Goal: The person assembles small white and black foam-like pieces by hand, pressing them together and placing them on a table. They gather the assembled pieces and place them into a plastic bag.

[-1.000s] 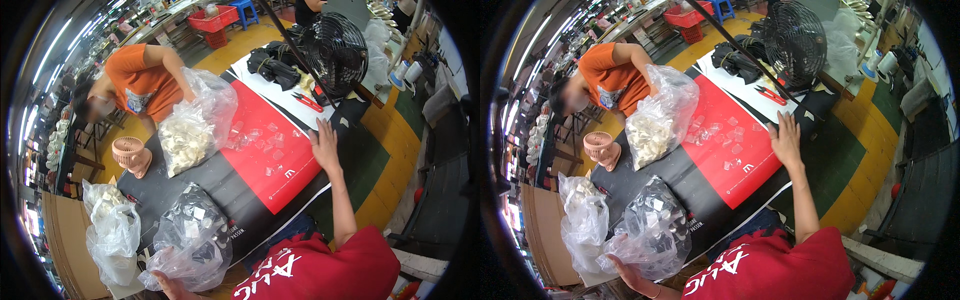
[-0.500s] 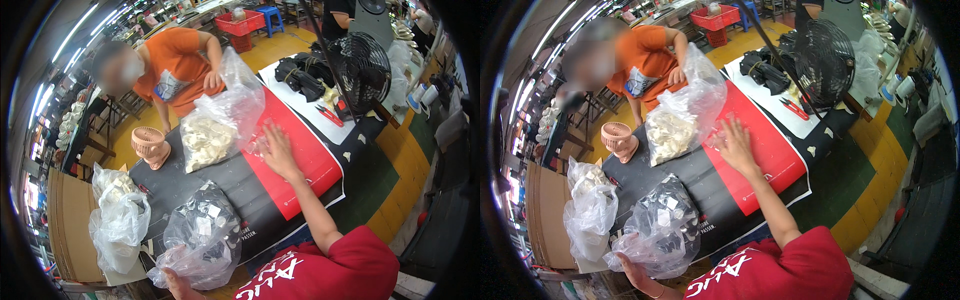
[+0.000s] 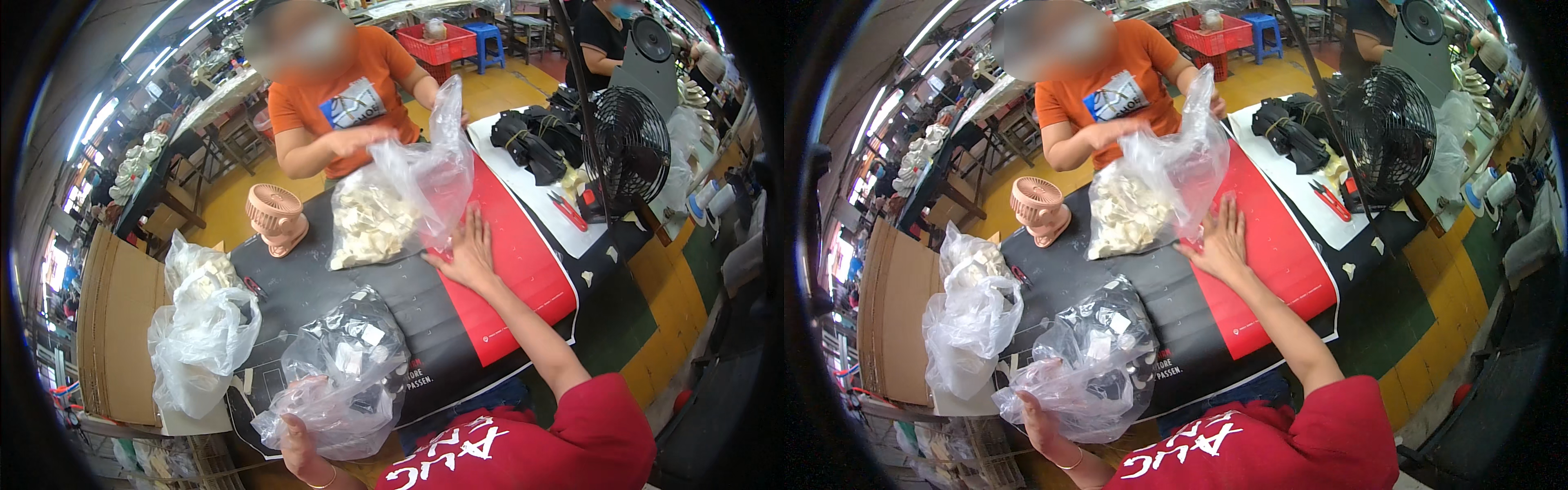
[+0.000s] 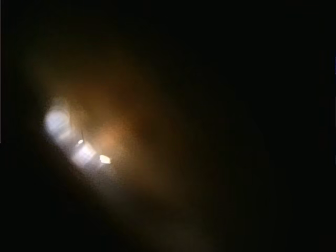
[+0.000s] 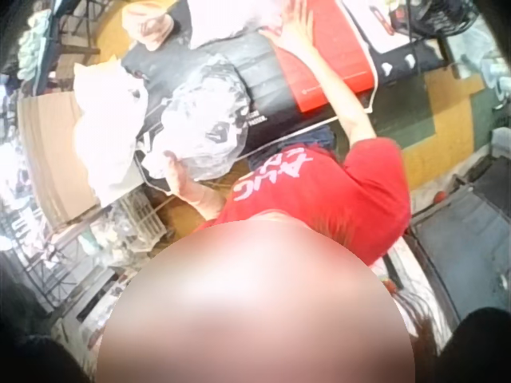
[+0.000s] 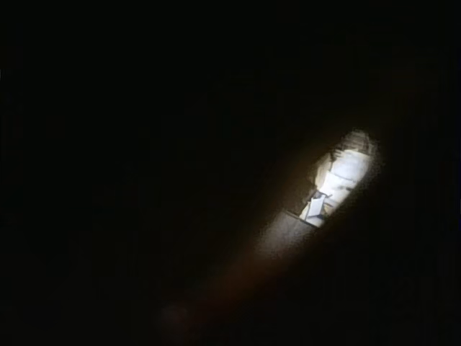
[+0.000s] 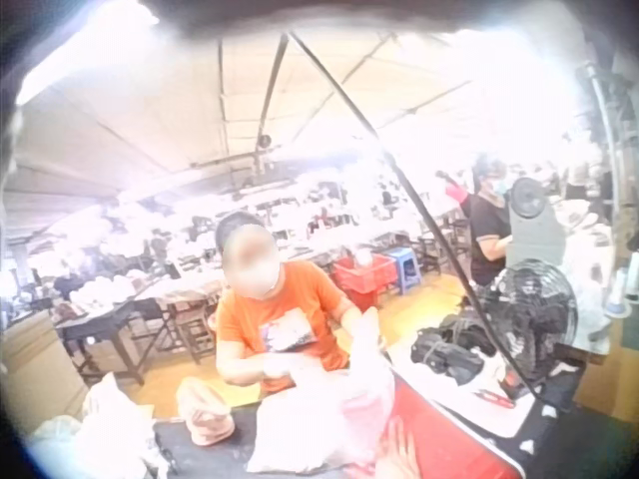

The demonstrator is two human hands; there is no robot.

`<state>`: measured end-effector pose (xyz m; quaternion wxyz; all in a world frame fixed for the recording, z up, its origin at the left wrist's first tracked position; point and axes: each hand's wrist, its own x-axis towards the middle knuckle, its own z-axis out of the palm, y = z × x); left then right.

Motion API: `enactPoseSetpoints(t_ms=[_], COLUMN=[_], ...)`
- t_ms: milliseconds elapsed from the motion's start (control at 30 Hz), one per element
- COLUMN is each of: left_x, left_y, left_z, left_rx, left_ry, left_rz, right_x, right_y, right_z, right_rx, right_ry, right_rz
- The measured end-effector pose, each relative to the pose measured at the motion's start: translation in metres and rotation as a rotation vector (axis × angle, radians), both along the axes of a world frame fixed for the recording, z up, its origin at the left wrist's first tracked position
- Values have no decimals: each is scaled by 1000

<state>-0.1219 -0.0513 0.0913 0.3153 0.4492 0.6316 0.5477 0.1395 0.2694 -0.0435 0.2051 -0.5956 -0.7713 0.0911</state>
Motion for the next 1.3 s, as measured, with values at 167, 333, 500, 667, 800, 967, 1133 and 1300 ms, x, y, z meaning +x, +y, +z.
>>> enactPoseSetpoints(t_ms=[167,333,500,667,800,967,1133,1300], left_x=[-6,-14,-4,3,7,16,21,22], left_y=[-19,-32,-24,-12,-2,11,3,-3], left_z=[-13,-25,-19,-5,-1,0,4,3], left_rx=[-70,-114,-91,-21,-7,28,11,10], left_ry=[-48,-59,-67,-147,-147,-202,-171,-230], left_rz=[122,138,78,-5,17,-114,-166,-201], right_x=[-9,10,34,54,64,47,45,51], right_y=[70,129,161,88,-26,-25,92,142], right_z=[-3,-14,-12,4,11,3,-5,0], right_rx=[-21,29,86,226,182,130,268,302], right_ry=[-167,6,154,365,197,-15,-144,-184], right_rz=[-44,-139,-70,-68,303,232,28,3])
